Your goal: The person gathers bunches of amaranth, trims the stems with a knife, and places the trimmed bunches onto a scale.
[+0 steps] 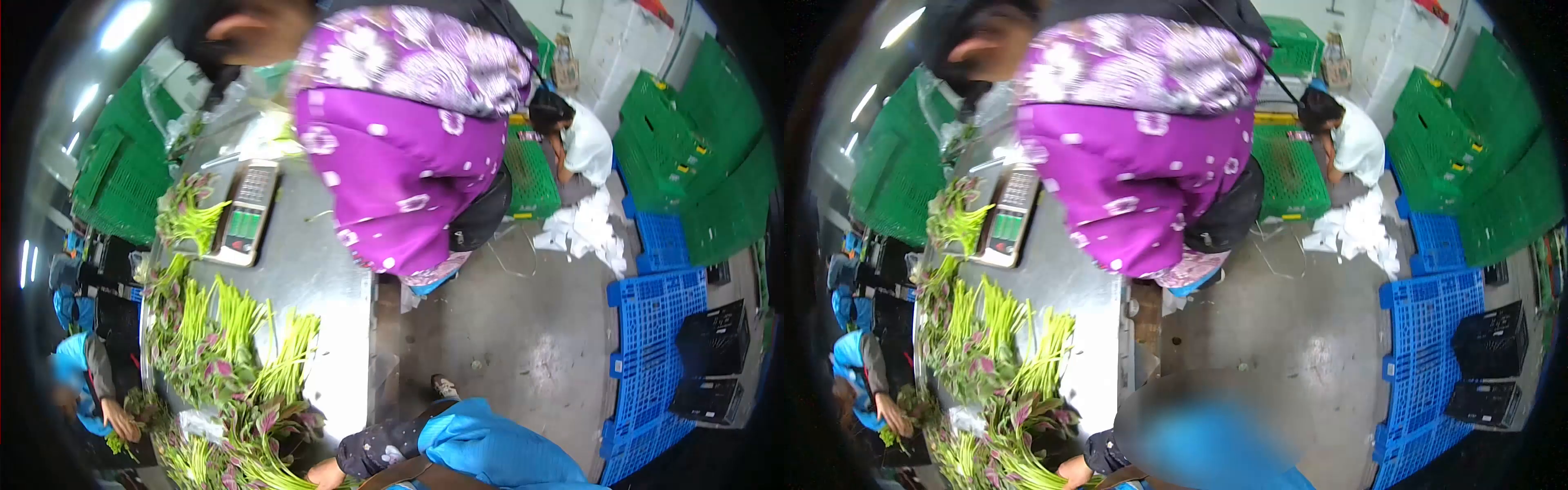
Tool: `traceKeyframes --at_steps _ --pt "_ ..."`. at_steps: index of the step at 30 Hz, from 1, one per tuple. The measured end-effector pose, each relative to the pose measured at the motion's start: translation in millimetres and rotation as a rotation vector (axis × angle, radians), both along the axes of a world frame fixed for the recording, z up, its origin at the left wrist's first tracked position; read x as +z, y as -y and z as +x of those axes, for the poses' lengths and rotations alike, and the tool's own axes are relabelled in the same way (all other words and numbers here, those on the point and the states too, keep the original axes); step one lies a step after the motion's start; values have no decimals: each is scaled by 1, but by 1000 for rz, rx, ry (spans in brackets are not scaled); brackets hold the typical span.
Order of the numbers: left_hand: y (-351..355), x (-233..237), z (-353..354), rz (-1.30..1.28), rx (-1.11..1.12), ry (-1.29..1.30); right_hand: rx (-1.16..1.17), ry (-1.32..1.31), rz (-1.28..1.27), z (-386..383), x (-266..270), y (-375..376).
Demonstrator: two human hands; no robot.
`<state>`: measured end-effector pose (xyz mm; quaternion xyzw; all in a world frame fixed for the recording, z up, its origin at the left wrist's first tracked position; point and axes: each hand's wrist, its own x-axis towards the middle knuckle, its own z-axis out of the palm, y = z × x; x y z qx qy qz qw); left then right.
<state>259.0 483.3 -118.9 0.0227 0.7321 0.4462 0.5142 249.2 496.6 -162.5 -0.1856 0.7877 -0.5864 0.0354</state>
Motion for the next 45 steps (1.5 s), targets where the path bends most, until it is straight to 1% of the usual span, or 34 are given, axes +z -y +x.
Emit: traceKeyframes --at_steps 2,3,4,5,6,7,9,10,12,13,14,16,17,18,19,20,21,22,23,24,25,26,28,30,33,36,37,40,41,43,44,45 --pt "36 14 -9 56 67 11 17 39 36 -2 14 16" --pt "55 19 -12 78 107 16 21 50 39 -1 29 19" --pt "75 22 -16 101 155 26 32 57 49 0 50 20" --pt "103 23 -21 132 206 34 52 77 51 10 87 7" --pt "125 24 -24 142 252 50 72 93 45 12 106 9" --pt "148 24 -29 163 293 62 105 119 -39 7 103 20" --pt "196 19 -35 215 368 88 155 203 -211 -10 76 46" --pt "215 15 -36 246 399 101 64 336 -306 -10 62 61" --pt "239 9 -38 307 458 187 21 588 -505 -2 54 78" --pt "238 19 -34 339 474 223 -91 729 -482 1 53 84" --pt "234 29 -30 283 566 337 -196 873 -452 6 52 90" --pt "225 42 -21 352 569 133 -43 797 -795 5 47 85" --pt "215 56 -20 410 577 89 -49 672 -756 6 75 74" --pt "206 76 -18 464 592 49 -125 574 -524 0 82 70" --pt "198 97 -18 512 587 86 -221 479 -436 -6 74 72" --pt "199 98 -18 590 541 -20 -205 482 -363 -6 85 66" --pt "206 100 -20 544 442 -81 -248 459 -525 0 92 70" --pt "203 113 -15 558 492 -40 -101 559 -599 4 102 67" --pt "209 112 -15 582 527 226 -103 698 -643 10 105 64" --pt "211 102 -11 550 612 386 -132 757 -771 15 115 67" --pt "216 88 -10 537 622 364 -114 884 -840 16 109 67" --pt "218 68 -8 562 655 472 -147 973 -771 17 99 68" --pt "221 59 1 601 615 320 -196 960 -727 22 85 69" --pt "224 61 5 637 642 340 -191 933 -728 25 85 68" --pt "212 46 8 683 699 71 -206 926 -769 25 84 63" --pt "207 50 10 605 690 -79 -201 907 -805 25 86 59" --pt "207 59 6 585 627 -106 -167 912 -878 25 94 58" --pt "195 49 1 513 620 -478 -121 864 -910 17 101 58" --pt "191 37 -6 427 570 -679 -133 817 -818 8 100 53" --pt "184 58 -34 341 365 -860 -151 745 -633 -10 99 37" --pt "182 65 -39 285 265 -933 -172 753 -567 -16 104 26" --pt "174 57 -40 164 280 -1058 -143 830 -671 -17 112 20"
